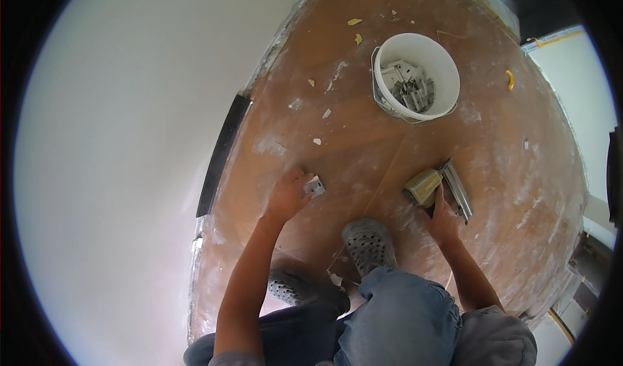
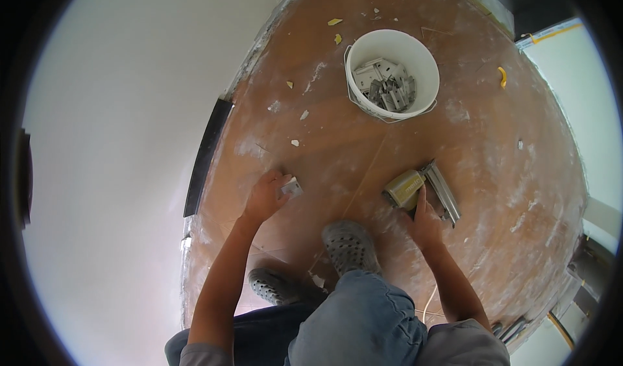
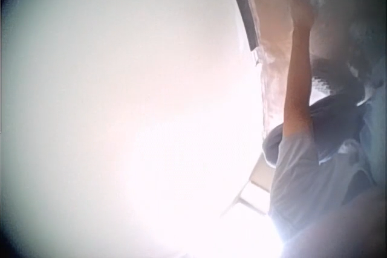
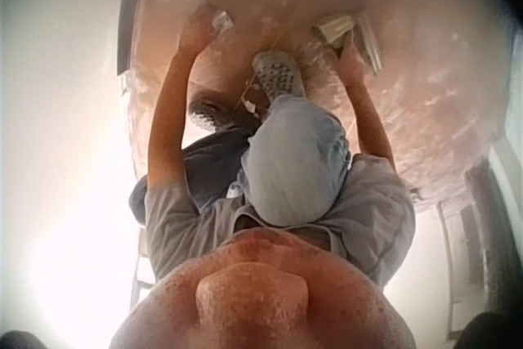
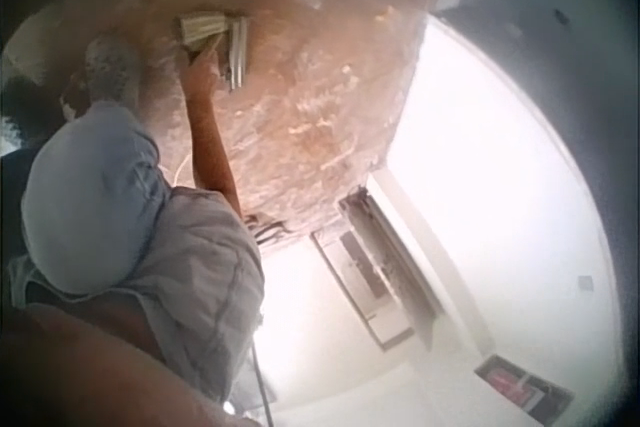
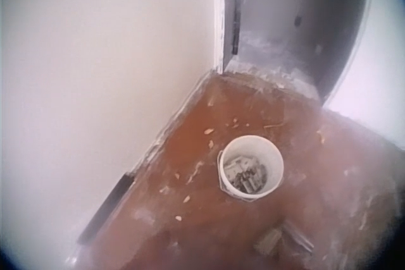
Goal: The person is installing black baseboards using a pneumatic nail gun and metal clips.
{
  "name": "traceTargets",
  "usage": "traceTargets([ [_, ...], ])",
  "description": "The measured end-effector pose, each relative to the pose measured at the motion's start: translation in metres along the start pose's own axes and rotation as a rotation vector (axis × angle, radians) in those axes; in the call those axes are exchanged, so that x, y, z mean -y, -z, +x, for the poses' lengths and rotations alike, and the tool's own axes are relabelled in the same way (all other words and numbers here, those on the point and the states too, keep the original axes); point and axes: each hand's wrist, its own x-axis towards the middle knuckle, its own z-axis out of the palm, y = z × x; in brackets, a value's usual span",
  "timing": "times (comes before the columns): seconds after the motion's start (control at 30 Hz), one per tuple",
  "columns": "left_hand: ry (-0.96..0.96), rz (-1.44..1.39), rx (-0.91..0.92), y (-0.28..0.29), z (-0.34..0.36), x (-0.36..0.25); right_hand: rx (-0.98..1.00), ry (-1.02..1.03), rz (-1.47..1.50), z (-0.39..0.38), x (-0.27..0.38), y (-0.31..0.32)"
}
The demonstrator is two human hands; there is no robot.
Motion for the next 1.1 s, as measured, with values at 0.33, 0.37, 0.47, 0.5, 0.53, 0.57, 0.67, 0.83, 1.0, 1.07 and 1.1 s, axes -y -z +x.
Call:
traceTargets([
  [0.33,0.018,-0.159,-0.075,0.006,-0.001,0.008,-0.436,0.285,0.316,0.078,0.071,0.104],
  [0.37,0.016,-0.127,-0.075,0.007,-0.003,0.010,-0.456,0.318,0.305,0.098,0.091,0.115],
  [0.47,0.002,-0.062,-0.101,0.000,-0.004,0.006,-0.486,0.487,0.222,0.168,0.123,0.128],
  [0.5,-0.015,-0.014,-0.131,0.001,-0.004,0.005,-0.346,0.456,0.183,0.191,0.132,0.129],
  [0.53,0.004,-0.008,-0.133,0.002,-0.005,0.004,-0.205,0.431,0.146,0.214,0.140,0.126],
  [0.57,-0.031,-0.004,-0.124,0.002,-0.004,0.000,-0.190,0.446,0.154,0.238,0.137,0.120],
  [0.67,-0.103,0.040,-0.120,-0.003,-0.004,-0.004,-0.137,0.614,-0.103,0.290,0.125,0.098],
  [0.83,-0.053,0.001,-0.349,0.005,-0.018,0.057,0.097,0.478,-0.304,0.288,0.129,0.097],
  [1.0,0.313,0.073,-0.600,0.064,-0.030,0.078,-0.187,0.317,-0.090,0.255,0.124,0.107],
  [1.07,0.226,0.599,-0.840,0.077,-0.021,0.089,-0.247,0.296,0.038,0.252,0.102,0.097],
  [1.1,0.231,0.593,-0.841,0.078,-0.014,0.088,-0.311,0.268,0.170,0.251,0.092,0.092],
])
